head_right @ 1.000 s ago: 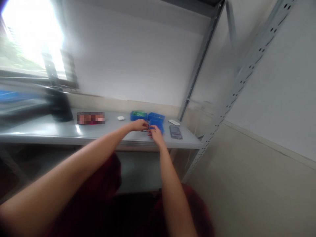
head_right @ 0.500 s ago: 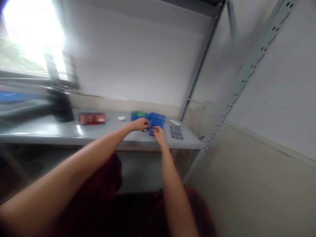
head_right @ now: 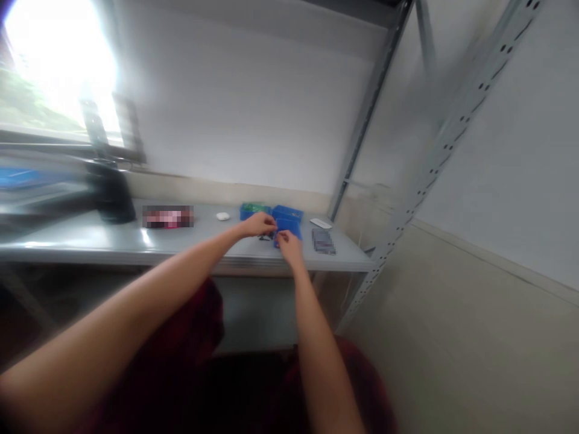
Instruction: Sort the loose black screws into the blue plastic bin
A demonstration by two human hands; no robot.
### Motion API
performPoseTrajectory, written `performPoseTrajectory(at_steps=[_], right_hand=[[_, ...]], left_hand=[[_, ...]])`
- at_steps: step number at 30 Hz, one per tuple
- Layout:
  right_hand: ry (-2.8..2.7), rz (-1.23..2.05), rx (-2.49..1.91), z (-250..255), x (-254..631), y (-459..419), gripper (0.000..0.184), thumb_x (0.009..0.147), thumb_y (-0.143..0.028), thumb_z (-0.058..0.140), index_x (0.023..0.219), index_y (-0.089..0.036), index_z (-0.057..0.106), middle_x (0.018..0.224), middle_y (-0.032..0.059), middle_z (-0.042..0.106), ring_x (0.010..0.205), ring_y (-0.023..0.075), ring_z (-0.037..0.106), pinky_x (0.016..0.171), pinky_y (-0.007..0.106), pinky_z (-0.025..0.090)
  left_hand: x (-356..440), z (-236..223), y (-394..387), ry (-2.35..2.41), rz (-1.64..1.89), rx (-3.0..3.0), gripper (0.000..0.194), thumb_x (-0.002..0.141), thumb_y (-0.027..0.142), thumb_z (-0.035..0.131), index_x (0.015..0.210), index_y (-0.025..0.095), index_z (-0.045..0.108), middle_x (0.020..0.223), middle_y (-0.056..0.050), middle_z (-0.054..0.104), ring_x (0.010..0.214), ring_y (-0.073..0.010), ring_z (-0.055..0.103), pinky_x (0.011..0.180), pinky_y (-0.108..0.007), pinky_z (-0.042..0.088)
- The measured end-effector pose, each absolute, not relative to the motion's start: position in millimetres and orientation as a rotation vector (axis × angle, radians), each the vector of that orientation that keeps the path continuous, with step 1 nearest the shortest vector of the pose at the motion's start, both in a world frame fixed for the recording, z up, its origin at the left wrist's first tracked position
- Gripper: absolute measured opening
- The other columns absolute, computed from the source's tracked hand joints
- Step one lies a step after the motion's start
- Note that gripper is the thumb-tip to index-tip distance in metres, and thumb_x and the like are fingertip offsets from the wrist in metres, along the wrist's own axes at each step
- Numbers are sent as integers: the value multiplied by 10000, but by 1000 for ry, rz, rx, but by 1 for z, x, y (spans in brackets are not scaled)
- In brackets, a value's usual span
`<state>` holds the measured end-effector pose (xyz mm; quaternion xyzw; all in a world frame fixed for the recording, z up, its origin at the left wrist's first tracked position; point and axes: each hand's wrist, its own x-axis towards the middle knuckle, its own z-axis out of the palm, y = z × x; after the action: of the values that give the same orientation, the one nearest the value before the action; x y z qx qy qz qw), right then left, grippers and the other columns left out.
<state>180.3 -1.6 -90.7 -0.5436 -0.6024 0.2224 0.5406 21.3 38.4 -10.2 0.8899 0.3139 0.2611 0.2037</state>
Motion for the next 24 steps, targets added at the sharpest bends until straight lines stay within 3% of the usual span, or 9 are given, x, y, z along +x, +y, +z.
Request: performPoseTrajectory(at_steps=[15, 24], right_hand=[[-1453, 532, -1261, -86, 176, -5, 280, 801, -458, 542, 831, -191, 620, 748, 28, 671, 622, 150, 607, 640, 279, 480], [-1334, 614, -1200, -80, 179, -6, 345, 763, -499, 567, 900, -184, 606, 756, 42, 673, 619, 157, 599, 530, 253, 459]], left_hand=[[27, -10, 37, 991, 720, 2557, 168, 803, 192, 557, 875, 100, 676, 833, -76, 692, 739, -156, 605, 680, -237, 469], [25, -13, 40, 891, 659, 2674, 215, 836, 215, 521, 884, 115, 706, 866, -80, 707, 781, -177, 623, 747, -260, 480]])
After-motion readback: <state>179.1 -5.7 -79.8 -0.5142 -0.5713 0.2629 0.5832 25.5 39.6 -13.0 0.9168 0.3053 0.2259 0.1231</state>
